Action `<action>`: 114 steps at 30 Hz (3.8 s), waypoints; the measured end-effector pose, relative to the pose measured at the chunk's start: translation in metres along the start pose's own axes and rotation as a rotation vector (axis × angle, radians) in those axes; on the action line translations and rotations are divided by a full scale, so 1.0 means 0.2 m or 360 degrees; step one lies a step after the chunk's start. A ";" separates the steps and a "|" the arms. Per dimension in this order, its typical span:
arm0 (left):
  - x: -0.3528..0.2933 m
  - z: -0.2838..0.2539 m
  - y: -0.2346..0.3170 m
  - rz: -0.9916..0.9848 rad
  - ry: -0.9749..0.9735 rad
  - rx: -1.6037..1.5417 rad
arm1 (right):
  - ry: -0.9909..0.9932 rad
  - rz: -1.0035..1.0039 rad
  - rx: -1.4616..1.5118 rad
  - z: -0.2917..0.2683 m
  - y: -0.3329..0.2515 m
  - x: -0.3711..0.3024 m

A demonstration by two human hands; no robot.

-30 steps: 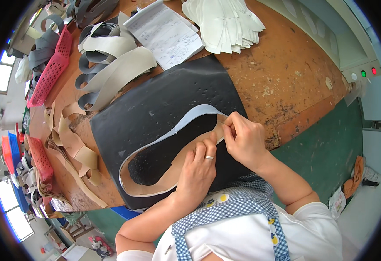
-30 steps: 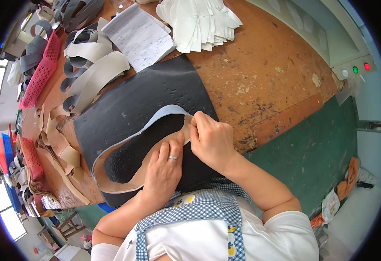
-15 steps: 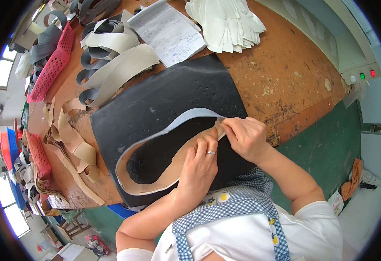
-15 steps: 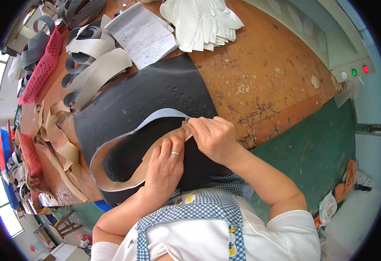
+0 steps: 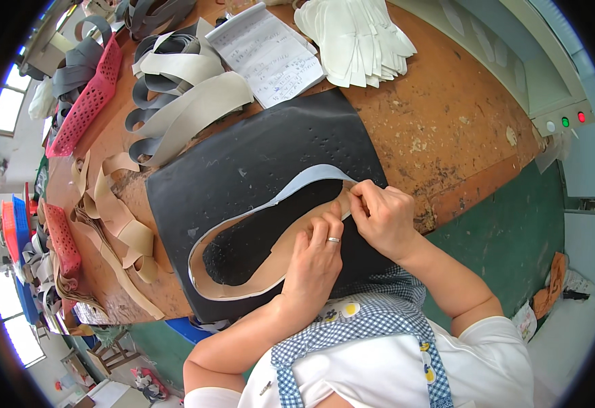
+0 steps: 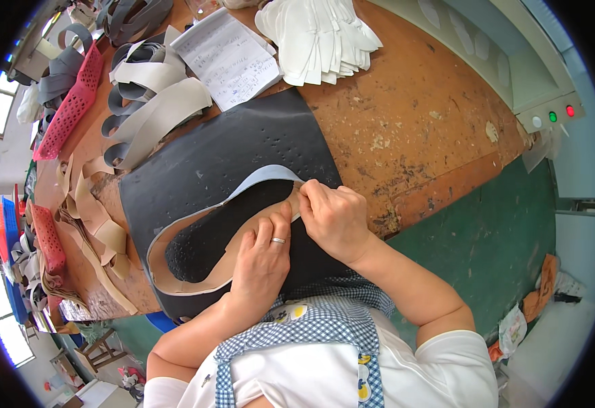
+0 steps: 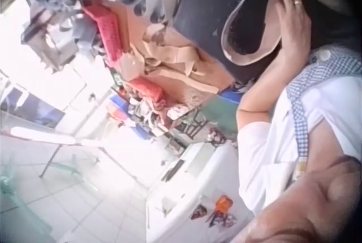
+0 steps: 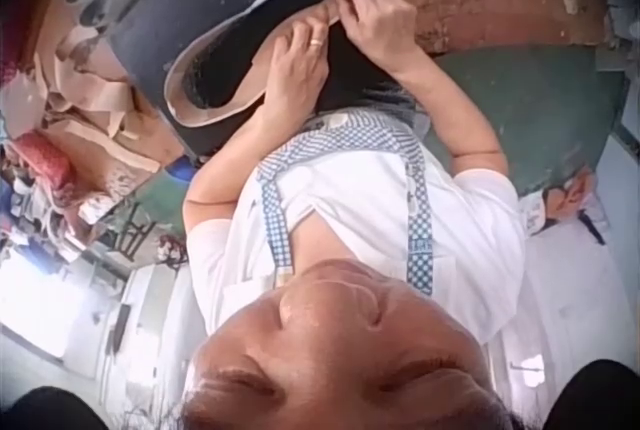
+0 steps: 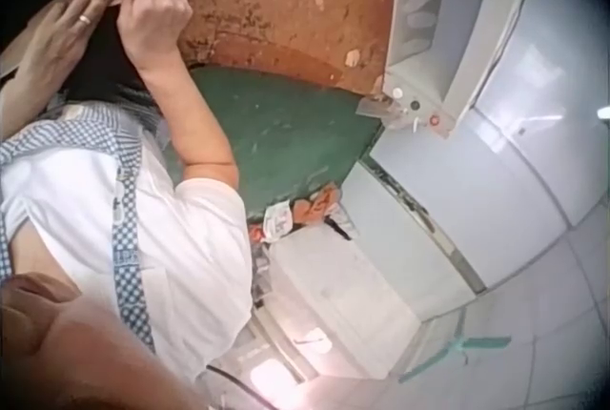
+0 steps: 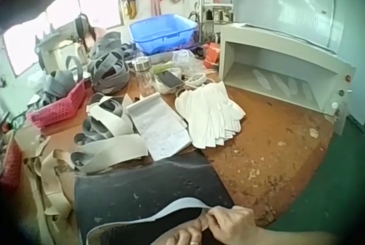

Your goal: Assembling shoe upper components by hand at a workbench.

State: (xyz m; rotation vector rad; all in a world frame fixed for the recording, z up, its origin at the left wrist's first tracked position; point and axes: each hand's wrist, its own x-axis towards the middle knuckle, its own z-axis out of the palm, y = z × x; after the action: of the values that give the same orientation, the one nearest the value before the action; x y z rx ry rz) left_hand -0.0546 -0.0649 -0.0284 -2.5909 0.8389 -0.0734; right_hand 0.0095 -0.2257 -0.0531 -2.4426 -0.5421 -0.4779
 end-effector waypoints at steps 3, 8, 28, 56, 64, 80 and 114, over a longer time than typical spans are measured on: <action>0.00 0.00 -0.01 0.0006 0.0021 0.0001 | -0.0083 0.0091 0.0034 -0.02 -0.01 0.02; 0.05 -0.01 -0.03 -0.0058 0.0038 -0.0142 | -0.0145 0.0232 0.0127 -0.02 0.00 0.03; -0.10 0.00 -0.03 -0.0643 0.0550 -0.1298 | -0.0586 0.0836 0.0464 -0.09 0.07 0.19; -0.37 0.07 -0.01 -0.0259 0.0095 -0.0803 | 0.0248 -0.0559 -0.0397 0.01 -0.03 0.09; -0.47 0.12 -0.11 -0.0686 0.0042 -0.1275 | -0.0038 -0.0840 -0.0573 -0.08 0.01 0.05; -0.34 0.10 -0.02 -0.0340 0.0437 -0.1111 | -0.0094 -0.0122 -0.0492 -0.06 0.14 0.02; -0.26 0.06 -0.15 -0.0930 0.0571 -0.1507 | -0.0256 -0.0752 0.0171 0.06 -0.23 -0.06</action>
State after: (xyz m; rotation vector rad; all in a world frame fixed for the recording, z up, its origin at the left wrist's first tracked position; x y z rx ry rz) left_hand -0.0783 -0.0092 -0.0244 -3.7288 0.1634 -0.4016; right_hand -0.0204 -0.1868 -0.0456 -2.2548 -1.1941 -0.4252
